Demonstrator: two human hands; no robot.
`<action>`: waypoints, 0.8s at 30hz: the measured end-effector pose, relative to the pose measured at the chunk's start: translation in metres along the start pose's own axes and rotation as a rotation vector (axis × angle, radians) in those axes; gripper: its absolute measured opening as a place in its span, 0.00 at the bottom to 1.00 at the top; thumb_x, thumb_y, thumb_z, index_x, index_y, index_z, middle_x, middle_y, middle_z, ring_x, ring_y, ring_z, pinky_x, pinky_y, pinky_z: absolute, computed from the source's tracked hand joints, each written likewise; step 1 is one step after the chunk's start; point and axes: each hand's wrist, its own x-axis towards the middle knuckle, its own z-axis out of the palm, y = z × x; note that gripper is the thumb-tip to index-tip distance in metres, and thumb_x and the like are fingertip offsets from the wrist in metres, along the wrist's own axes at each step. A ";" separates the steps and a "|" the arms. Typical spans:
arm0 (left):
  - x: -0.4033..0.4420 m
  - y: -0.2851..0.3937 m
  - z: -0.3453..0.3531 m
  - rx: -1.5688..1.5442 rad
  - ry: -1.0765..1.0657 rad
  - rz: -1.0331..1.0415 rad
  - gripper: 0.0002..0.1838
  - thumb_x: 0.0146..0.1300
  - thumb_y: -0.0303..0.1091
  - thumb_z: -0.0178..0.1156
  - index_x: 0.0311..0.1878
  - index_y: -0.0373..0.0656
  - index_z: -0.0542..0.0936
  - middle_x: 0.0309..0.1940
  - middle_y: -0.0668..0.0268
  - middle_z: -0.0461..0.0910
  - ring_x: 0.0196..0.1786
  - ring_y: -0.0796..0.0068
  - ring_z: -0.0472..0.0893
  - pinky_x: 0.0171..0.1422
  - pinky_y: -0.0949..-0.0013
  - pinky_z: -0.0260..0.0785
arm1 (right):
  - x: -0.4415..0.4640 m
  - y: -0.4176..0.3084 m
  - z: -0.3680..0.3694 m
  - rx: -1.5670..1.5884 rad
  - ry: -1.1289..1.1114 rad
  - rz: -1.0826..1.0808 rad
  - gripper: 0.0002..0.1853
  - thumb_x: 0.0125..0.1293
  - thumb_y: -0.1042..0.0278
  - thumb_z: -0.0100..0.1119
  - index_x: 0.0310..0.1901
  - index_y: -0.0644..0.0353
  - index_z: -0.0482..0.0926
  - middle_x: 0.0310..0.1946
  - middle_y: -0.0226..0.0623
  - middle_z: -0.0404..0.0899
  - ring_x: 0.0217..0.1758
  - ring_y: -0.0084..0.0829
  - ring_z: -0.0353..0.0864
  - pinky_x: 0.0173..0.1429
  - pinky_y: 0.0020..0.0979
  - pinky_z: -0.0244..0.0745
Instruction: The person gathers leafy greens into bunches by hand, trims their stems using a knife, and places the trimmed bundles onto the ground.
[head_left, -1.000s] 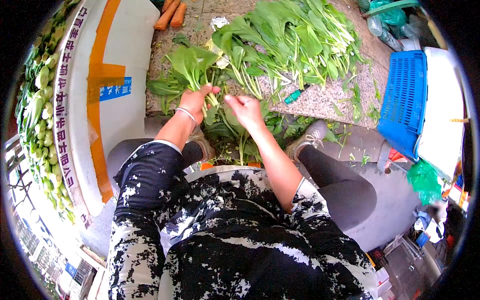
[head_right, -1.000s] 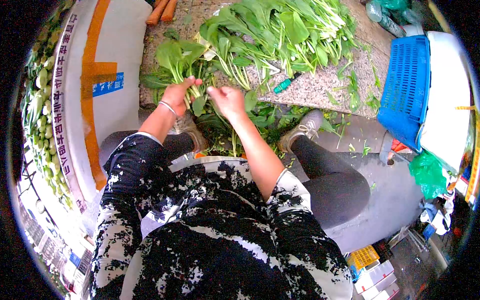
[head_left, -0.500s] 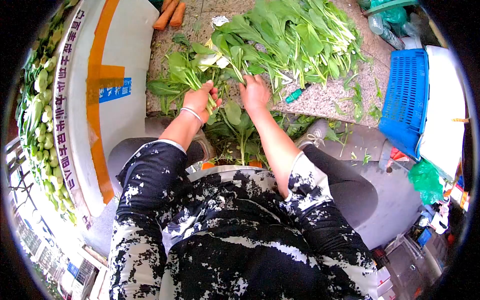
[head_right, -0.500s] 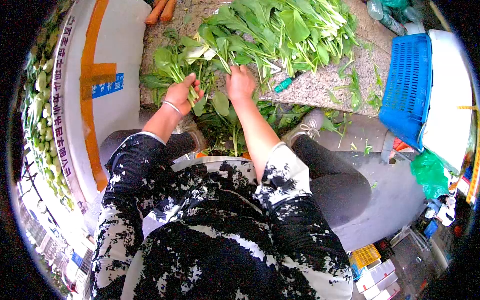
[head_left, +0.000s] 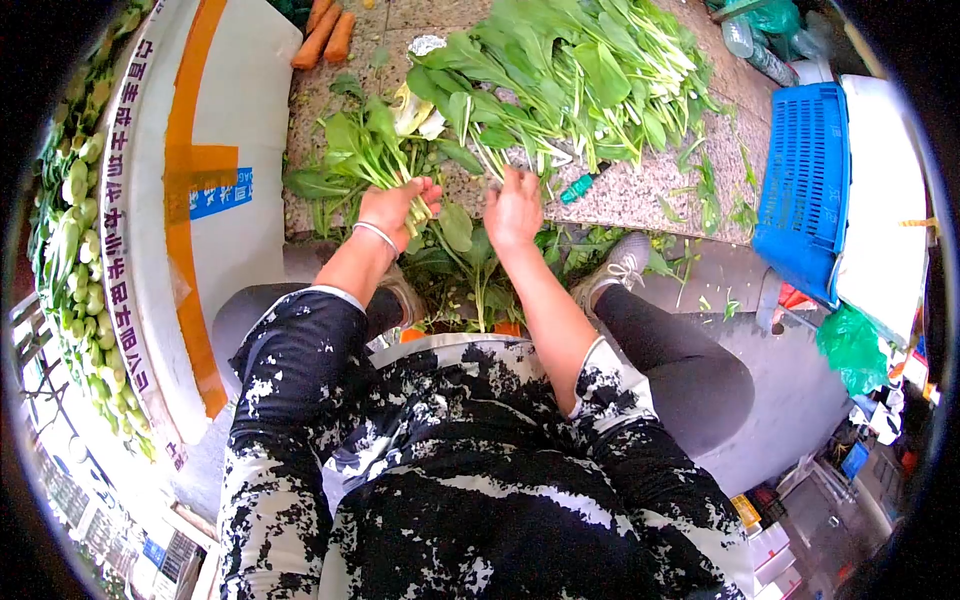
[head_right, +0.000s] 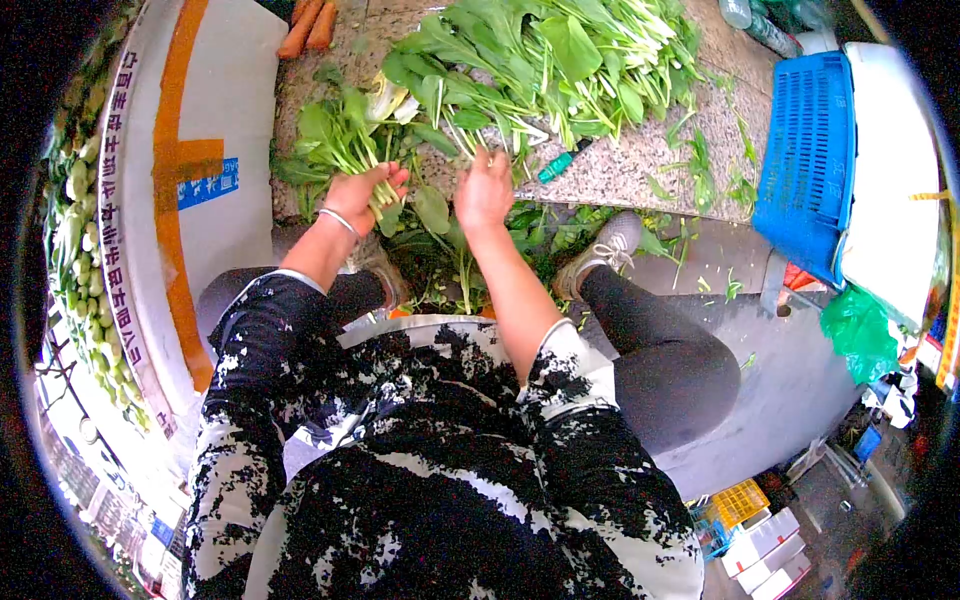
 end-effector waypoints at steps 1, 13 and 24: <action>-0.003 -0.002 0.001 -0.043 0.024 0.004 0.06 0.60 0.25 0.49 0.40 0.38 0.70 0.35 0.58 0.75 0.30 0.68 0.76 0.37 0.63 0.74 | 0.001 0.008 0.002 0.009 -0.049 0.037 0.14 0.52 0.67 0.58 0.42 0.57 0.74 0.41 0.42 0.71 0.37 0.38 0.75 0.37 0.37 0.72; 0.010 -0.005 0.001 0.074 -0.124 -0.139 0.07 0.57 0.29 0.55 0.38 0.37 0.74 0.34 0.62 0.76 0.35 0.71 0.77 0.35 0.68 0.72 | 0.012 -0.007 -0.015 0.980 -0.444 0.252 0.12 0.59 0.63 0.54 0.38 0.64 0.77 0.31 0.35 0.78 0.30 0.27 0.76 0.36 0.27 0.72; 0.002 0.008 0.014 -0.210 -0.290 -0.002 0.08 0.61 0.29 0.49 0.41 0.36 0.69 0.32 0.63 0.74 0.34 0.71 0.76 0.40 0.68 0.73 | 0.050 0.083 0.034 0.532 0.056 0.520 0.12 0.47 0.66 0.63 0.34 0.59 0.74 0.28 0.39 0.75 0.32 0.36 0.76 0.39 0.35 0.70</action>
